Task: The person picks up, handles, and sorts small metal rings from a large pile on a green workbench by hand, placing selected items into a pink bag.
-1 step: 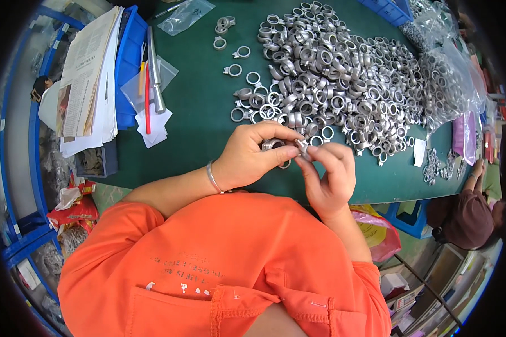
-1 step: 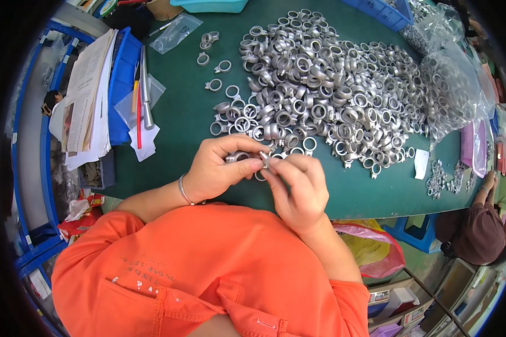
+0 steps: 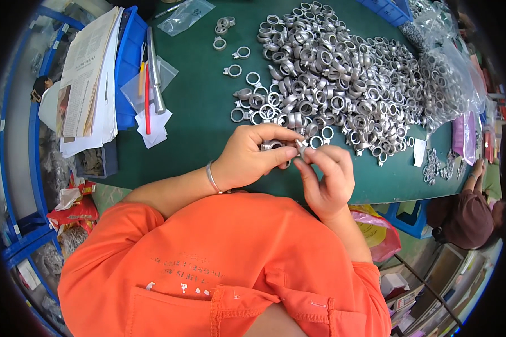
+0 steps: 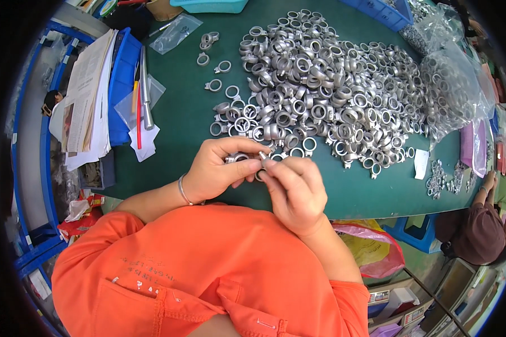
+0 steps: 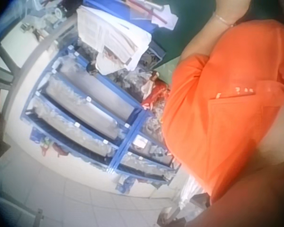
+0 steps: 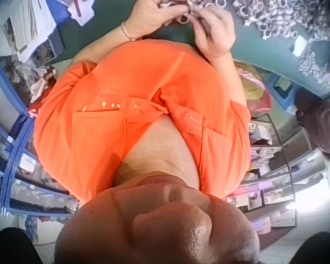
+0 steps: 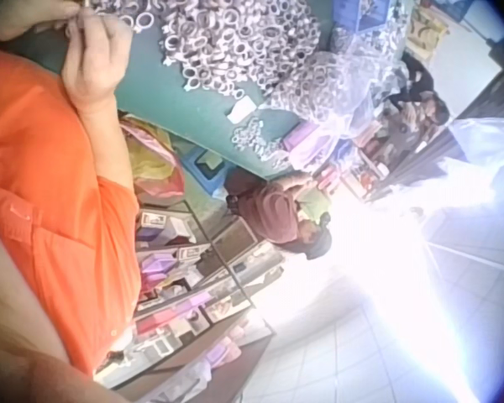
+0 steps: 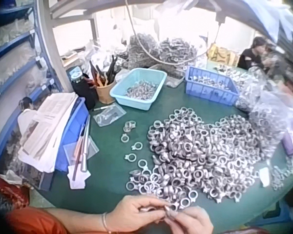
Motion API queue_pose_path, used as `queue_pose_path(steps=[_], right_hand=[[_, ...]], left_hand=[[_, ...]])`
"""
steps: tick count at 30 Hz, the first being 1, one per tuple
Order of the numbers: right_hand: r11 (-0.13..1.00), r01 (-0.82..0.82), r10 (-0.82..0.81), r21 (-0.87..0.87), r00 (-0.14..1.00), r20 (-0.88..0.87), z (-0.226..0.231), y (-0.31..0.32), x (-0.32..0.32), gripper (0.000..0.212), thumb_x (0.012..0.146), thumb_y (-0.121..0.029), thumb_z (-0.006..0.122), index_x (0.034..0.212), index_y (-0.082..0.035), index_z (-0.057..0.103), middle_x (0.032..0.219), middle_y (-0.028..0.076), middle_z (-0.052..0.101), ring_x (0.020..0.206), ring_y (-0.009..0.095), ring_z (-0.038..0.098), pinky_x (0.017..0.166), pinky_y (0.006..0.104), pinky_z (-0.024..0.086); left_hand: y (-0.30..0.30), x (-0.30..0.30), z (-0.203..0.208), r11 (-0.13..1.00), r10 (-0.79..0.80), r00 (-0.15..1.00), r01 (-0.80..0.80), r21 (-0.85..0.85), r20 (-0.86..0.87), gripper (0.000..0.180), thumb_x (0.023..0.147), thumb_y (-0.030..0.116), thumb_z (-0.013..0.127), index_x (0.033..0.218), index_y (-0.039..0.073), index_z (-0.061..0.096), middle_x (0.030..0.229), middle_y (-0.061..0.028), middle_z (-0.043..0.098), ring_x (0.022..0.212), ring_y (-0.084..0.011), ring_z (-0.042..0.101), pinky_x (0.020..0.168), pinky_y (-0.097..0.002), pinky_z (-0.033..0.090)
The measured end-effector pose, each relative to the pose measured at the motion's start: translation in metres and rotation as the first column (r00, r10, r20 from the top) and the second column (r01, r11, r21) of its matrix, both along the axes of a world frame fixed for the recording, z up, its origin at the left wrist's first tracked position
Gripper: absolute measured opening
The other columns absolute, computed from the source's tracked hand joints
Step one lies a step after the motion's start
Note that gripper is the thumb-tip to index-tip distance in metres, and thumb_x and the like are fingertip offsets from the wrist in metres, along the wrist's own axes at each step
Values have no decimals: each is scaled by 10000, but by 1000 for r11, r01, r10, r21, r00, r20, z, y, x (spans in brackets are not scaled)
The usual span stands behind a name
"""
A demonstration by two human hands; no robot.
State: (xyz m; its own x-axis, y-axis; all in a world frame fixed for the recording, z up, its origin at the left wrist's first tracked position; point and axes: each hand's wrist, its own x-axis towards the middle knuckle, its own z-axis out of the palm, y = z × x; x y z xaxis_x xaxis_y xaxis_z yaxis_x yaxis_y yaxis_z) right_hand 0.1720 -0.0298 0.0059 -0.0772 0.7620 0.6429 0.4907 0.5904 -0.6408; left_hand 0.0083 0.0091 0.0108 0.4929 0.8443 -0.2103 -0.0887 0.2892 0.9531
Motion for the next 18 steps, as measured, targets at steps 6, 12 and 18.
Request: queue_pose_path(steps=[6, 12, 18], right_hand=[[995, -34, 33, -99, 999, -6, -7, 12, 1, 139, 708, 31, 634, 842, 9, 607, 830, 121, 583, 725, 253, 559, 639, 318, 453], [952, 139, -82, -274, 975, 208, -27, 36, 8, 121, 697, -22, 663, 805, -36, 609, 750, 64, 545, 699, 239, 507, 641, 328, 398], [954, -135, 133, -268, 991, -23, -17, 18, 8, 138, 680, 30, 645, 791, -34, 592, 793, 87, 594, 708, 266, 571, 617, 334, 451]], left_hand=[[0, -9, -3, 925, 39, 956, 75, -373, 289, 196, 856, 80, 525, 1038, 12, 554, 823, -80, 583, 593, -115, 551, 422, -202, 415], [2, -11, -8, 892, 80, 952, 63, -448, 294, 113, 864, 120, 533, 896, 15, 561, 757, -90, 591, 603, -137, 583, 374, -186, 386], [4, -5, -6, 940, 71, 995, -42, -339, 72, 117, 828, 78, 594, 906, -5, 569, 710, -83, 593, 550, -99, 553, 379, -180, 349]])
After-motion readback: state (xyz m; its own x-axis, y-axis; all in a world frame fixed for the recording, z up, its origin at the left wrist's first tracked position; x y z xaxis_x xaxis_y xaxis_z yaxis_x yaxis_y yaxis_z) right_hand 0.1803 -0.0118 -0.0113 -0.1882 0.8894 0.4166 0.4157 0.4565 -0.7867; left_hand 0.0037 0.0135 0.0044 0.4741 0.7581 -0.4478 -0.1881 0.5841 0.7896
